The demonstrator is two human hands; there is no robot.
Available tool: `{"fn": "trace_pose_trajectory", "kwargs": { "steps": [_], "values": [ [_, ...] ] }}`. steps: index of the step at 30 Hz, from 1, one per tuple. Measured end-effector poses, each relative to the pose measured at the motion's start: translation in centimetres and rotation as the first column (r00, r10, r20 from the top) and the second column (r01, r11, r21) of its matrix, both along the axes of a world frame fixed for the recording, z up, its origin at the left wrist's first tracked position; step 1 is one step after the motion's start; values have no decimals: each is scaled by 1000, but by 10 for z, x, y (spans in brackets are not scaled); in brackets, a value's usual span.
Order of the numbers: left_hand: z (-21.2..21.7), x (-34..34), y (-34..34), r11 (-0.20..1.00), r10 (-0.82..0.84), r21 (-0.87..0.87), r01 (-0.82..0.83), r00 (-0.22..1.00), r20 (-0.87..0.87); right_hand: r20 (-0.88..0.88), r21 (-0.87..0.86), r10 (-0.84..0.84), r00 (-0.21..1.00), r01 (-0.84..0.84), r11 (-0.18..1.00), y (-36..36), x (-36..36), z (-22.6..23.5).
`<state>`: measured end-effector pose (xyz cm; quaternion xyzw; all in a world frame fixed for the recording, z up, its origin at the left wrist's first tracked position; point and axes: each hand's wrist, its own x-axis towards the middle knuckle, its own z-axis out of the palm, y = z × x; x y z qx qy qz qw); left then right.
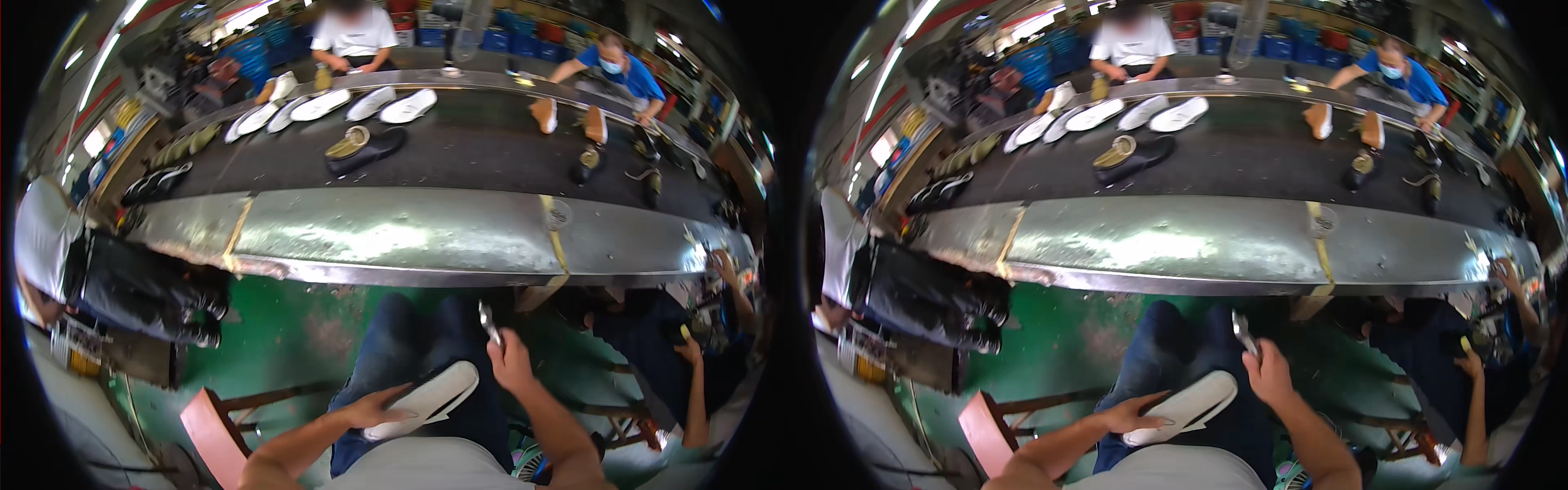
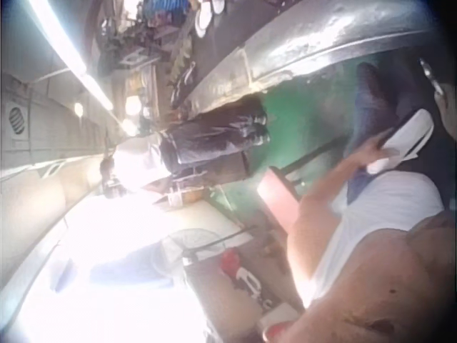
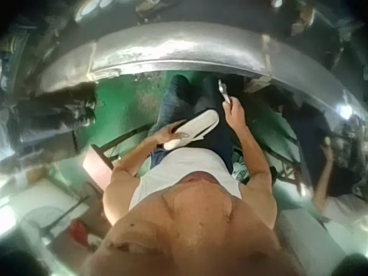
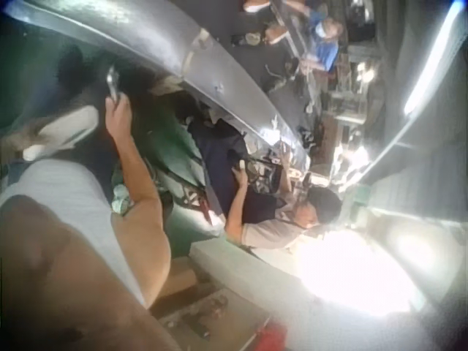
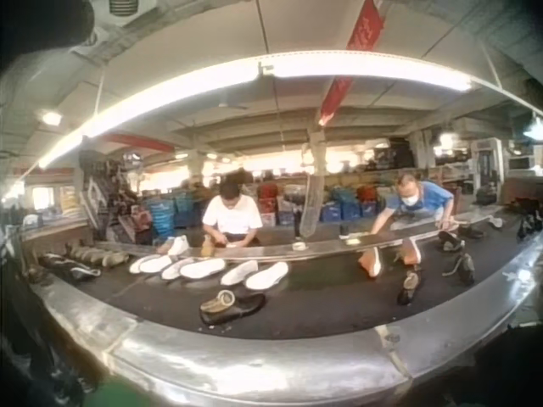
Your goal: Manual shoe lasting and assembly on a production line using pliers.
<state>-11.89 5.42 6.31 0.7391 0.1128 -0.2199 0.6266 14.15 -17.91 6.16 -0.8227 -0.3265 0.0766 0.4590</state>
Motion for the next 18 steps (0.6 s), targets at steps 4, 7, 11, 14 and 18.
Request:
{"fn": "trace_pose_trajectory", "kwargs": {
  "steps": [4, 7, 11, 14, 18],
  "values": [
    [20, 45, -32, 732, -226, 672, 110, 970, 88, -283, -303, -40, 958, -50, 952, -27, -52, -39],
    [21, 90, -49, 761, -193, 642, 100, 978, 77, -369, -259, -45, 928, -56, 964, -33, -40, -41],
    [4, 95, -48, 721, -250, 693, -16, 927, 281, -519, -172, 75, 851, -190, 967, -41, -14, -32],
    [1, 100, -46, 711, -269, 702, 24, 932, 241, -521, -173, 132, 843, -256, 951, -46, -4, -33],
    [-2, 112, -53, 701, -311, 706, 104, 935, 170, -409, -272, 142, 901, -268, 924, -40, -4, -20]
  ]
}}
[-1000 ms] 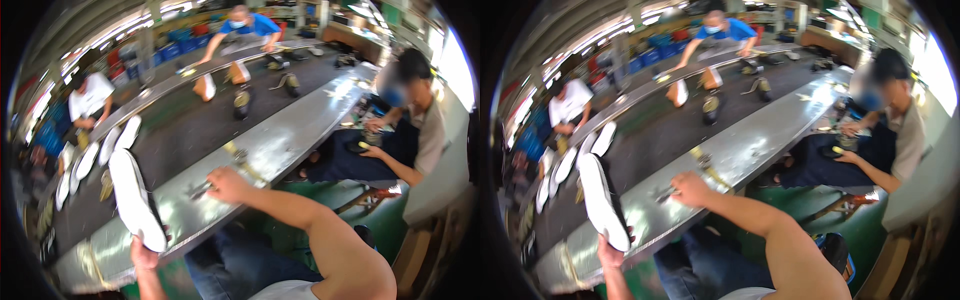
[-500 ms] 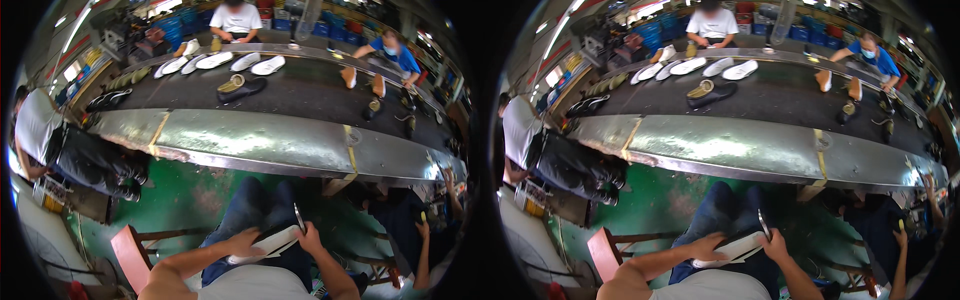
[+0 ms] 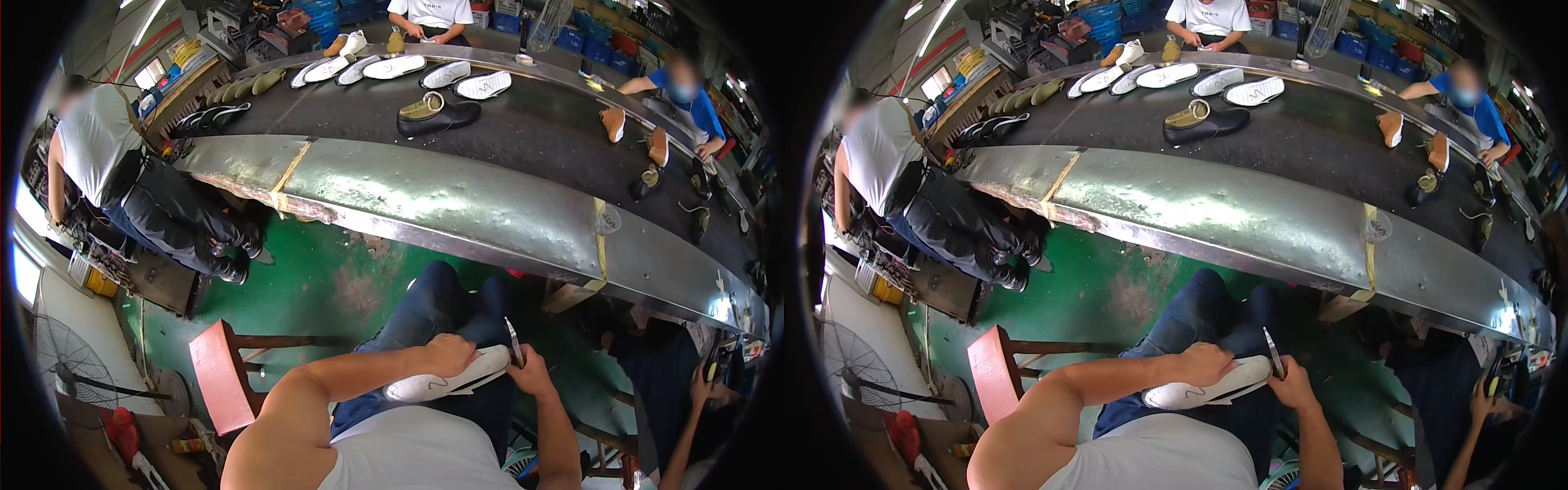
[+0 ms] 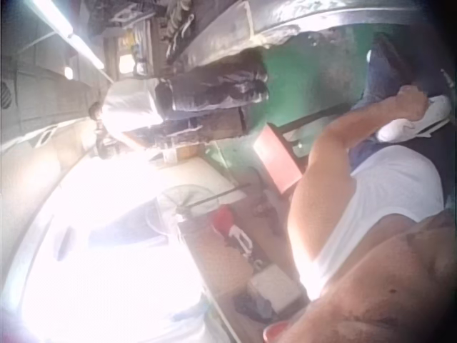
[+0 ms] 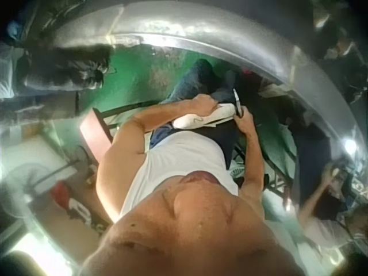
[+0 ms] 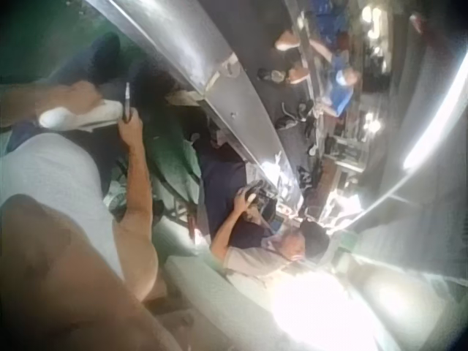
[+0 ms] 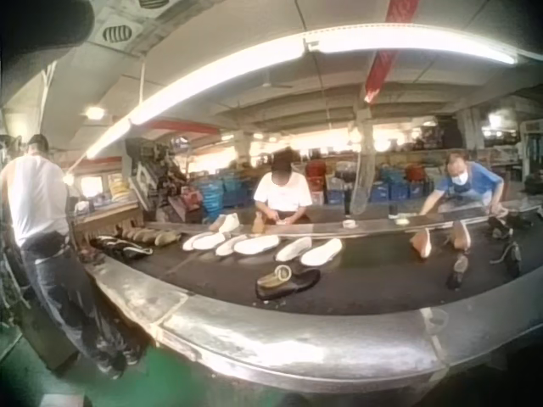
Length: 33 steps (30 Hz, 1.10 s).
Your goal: Manual shoe lasting and assembly on a production line using pliers.
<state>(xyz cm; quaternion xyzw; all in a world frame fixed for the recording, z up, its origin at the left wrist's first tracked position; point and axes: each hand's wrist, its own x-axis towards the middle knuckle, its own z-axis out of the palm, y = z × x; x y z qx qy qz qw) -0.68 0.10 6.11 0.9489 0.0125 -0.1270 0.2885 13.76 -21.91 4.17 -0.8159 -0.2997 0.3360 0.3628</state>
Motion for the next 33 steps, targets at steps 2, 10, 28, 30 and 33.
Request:
{"fn": "trace_pose_trajectory", "kwargs": {
  "steps": [2, 10, 28, 30, 33],
  "values": [
    [-14, 11, -10, 995, -12, -96, 7, 998, -55, 103, 16, -52, 993, 50, 999, -2, -5, -8],
    [-31, 63, 7, 886, -36, -463, -29, 991, -130, -369, 39, -276, 887, 311, 950, 3, 12, -18],
    [47, -58, 84, 328, 470, -930, -168, 883, 6, -323, 298, 230, 918, -132, 946, 46, -100, 112],
    [44, -62, 89, 411, 467, -896, -170, 883, 47, -241, 256, 270, 932, -207, 944, 58, -95, 121],
    [54, -71, 100, 523, 364, -831, -190, 931, 16, -71, 206, 339, 938, -318, 925, 70, -90, 136]
  ]
}}
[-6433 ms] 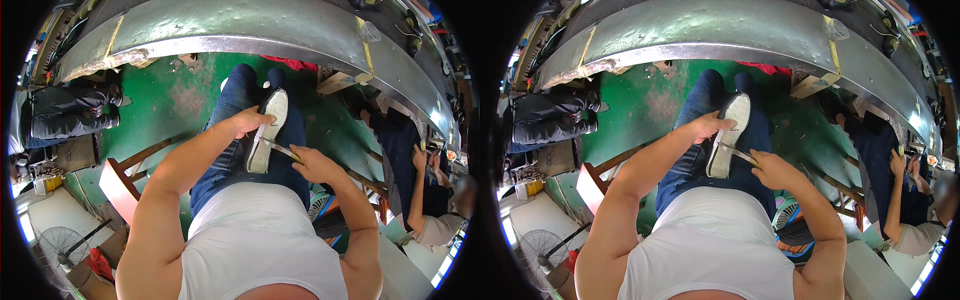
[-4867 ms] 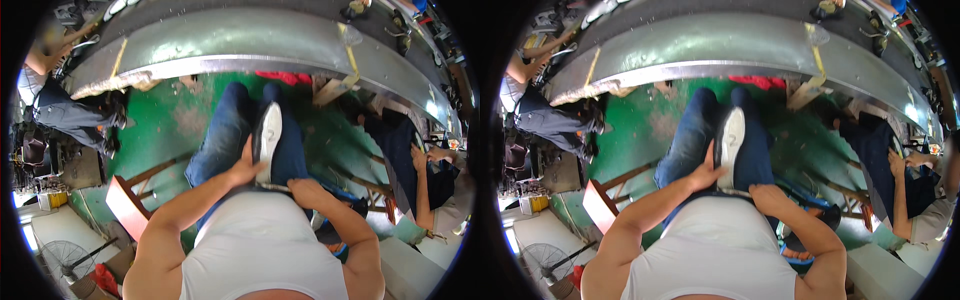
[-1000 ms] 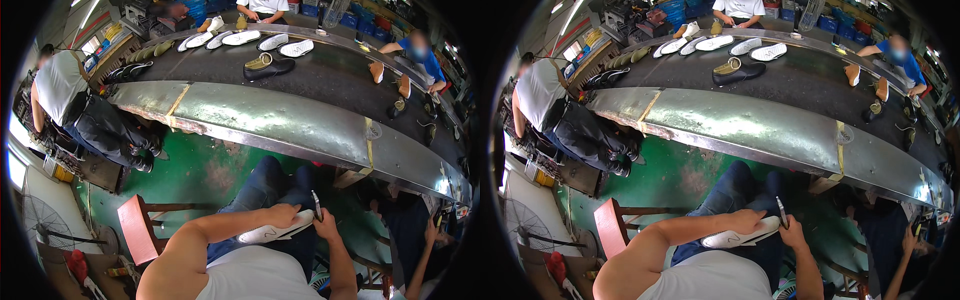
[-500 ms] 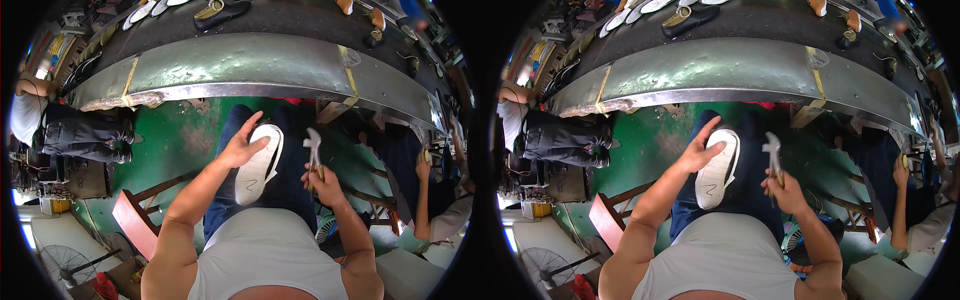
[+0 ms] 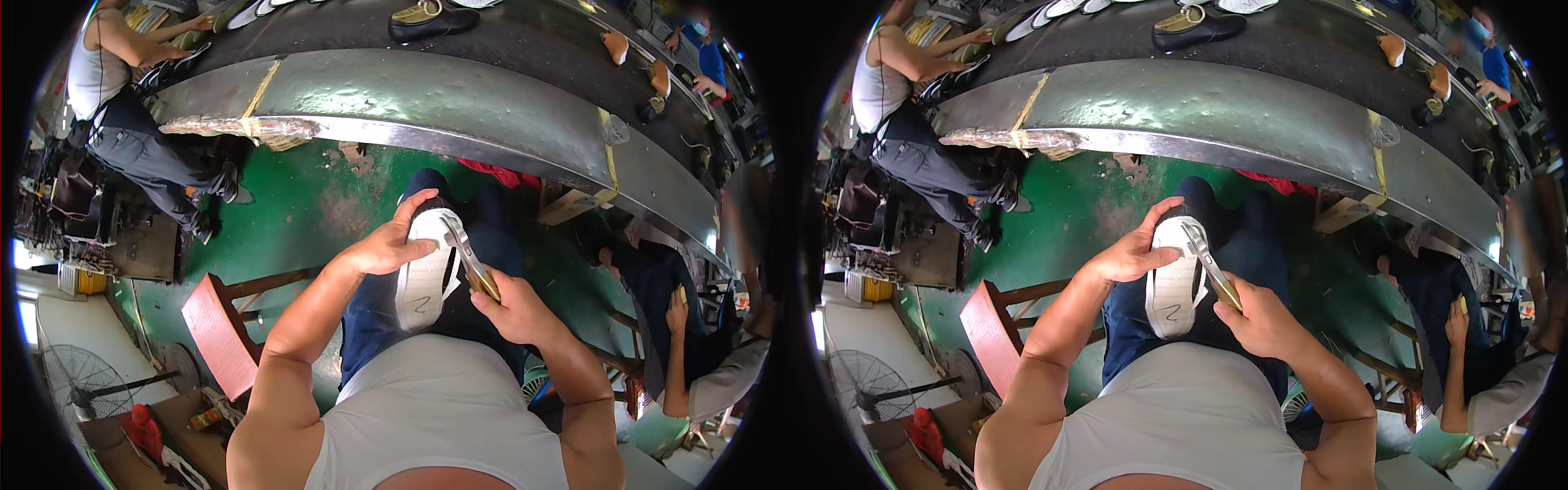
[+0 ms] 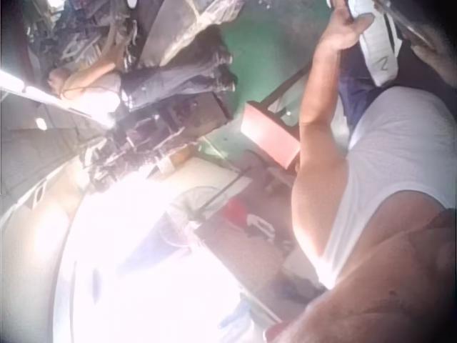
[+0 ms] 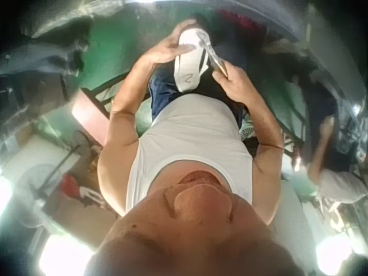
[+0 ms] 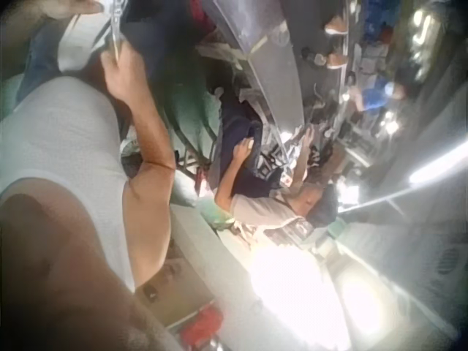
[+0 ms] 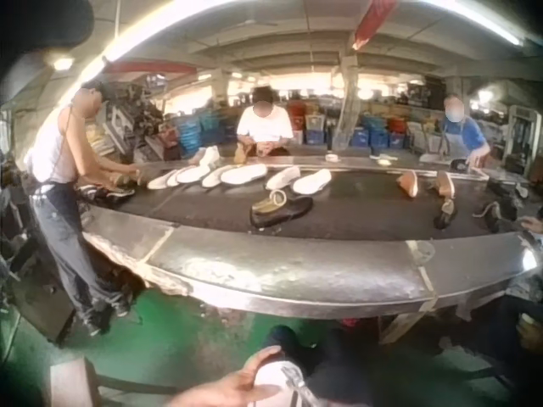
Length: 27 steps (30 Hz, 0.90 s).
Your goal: Manual shoe lasting and assembly on a production line using pliers.
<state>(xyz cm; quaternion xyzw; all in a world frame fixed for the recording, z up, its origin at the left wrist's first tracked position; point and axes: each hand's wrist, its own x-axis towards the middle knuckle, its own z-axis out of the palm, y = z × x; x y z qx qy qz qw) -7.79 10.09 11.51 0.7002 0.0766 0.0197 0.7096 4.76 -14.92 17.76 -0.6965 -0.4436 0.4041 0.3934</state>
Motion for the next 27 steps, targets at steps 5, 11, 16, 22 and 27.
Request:
{"fn": "trace_pose_trajectory", "kwargs": {
  "steps": [5, 11, 16, 22, 27],
  "values": [
    [28, -2, 11, 933, -145, -330, 144, 989, 22, -785, -86, -91, 613, 38, 996, 14, 10, -4],
    [2, 6, 15, 877, -150, -463, 128, 989, -11, -565, -96, -116, 817, 74, 993, 10, 5, -11],
    [6, 16, -1, 993, -96, -81, 90, 993, -63, 41, -167, 94, 995, -86, 982, 12, 29, 21],
    [-4, 33, -4, 990, -77, 107, 90, 990, -115, -616, -144, -103, 781, 18, 989, 31, 42, 0],
    [-8, 31, 9, 997, -64, 29, 69, 986, -157, -667, -150, -104, 738, 4, 989, 30, 25, -28]
  ]
}}
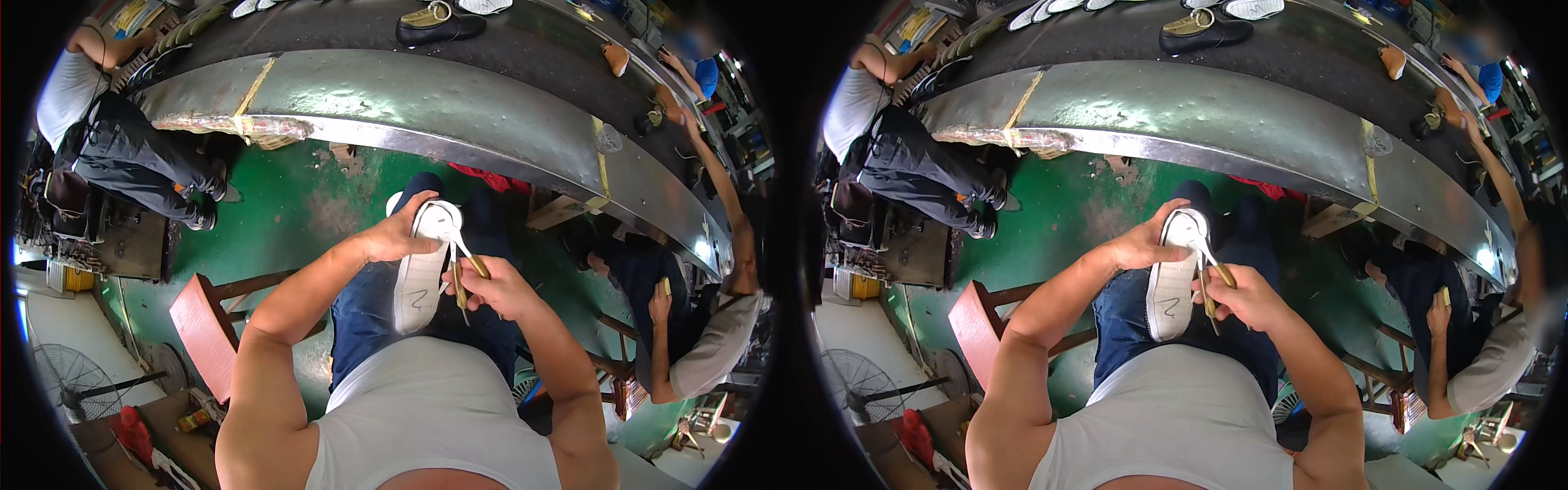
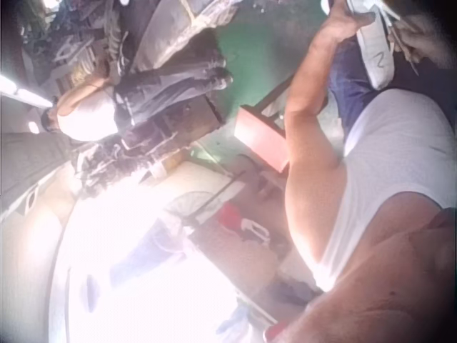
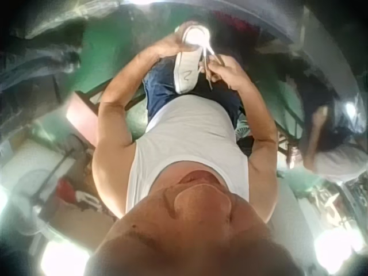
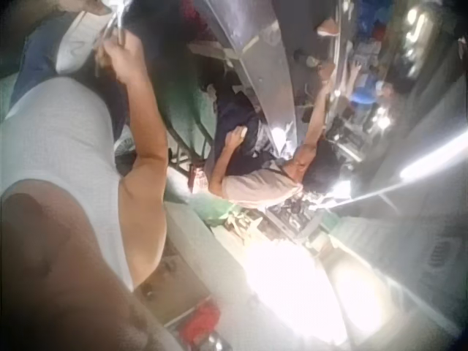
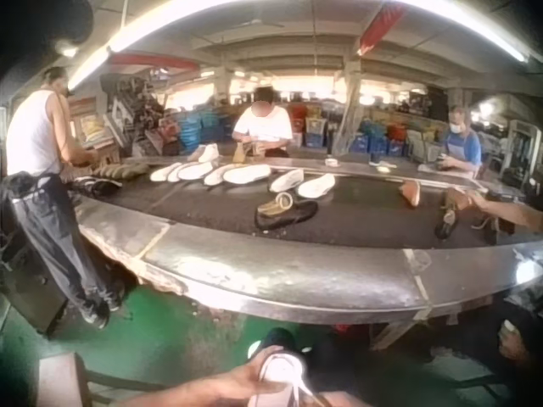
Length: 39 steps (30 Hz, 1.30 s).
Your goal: Manual shoe lasting and assembly on a production line using pliers.
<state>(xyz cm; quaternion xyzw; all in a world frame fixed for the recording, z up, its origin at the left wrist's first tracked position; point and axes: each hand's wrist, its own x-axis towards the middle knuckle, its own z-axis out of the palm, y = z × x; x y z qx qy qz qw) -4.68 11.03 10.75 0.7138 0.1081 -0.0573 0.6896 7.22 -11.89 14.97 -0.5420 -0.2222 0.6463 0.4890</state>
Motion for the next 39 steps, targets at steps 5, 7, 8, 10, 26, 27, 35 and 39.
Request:
{"fn": "trace_pose_trajectory", "kwargs": {
  "steps": [5, 7, 8, 10, 26, 27, 35, 39],
  "values": [
    [-18, 1, 3, 975, 132, -185, -127, 991, 18, 17, -71, -45, 999, 46, 996, 0, 2, 9],
    [-7, 3, -2, 979, 163, -121, -166, 986, -31, -121, -118, -110, 987, 95, 988, 5, 9, 12],
    [-9, 4, -2, 978, 165, -122, -167, 986, -30, -120, -119, -108, 987, 94, 988, 8, 15, 9],
    [-18, 5, 1, 976, 193, -88, -197, 980, -47, -162, -206, -88, 983, 54, 977, 11, 23, 0],
    [-58, 8, 17, 803, 378, -471, -364, 923, -69, 744, 164, -134, 654, 15, 986, 12, 3, -81],
    [-57, 11, 18, 845, 334, -403, -351, 936, -113, 797, 197, -199, 570, 66, 978, 10, -10, -81],
    [-46, 7, 8, 819, 364, -413, -398, 917, -162, 589, 210, -394, 705, 337, 918, -9, -27, -97],
    [-52, 11, 4, 839, 367, -379, -390, 921, -135, 706, -27, -242, 665, 367, 930, 23, -41, -95]
  ]
}}
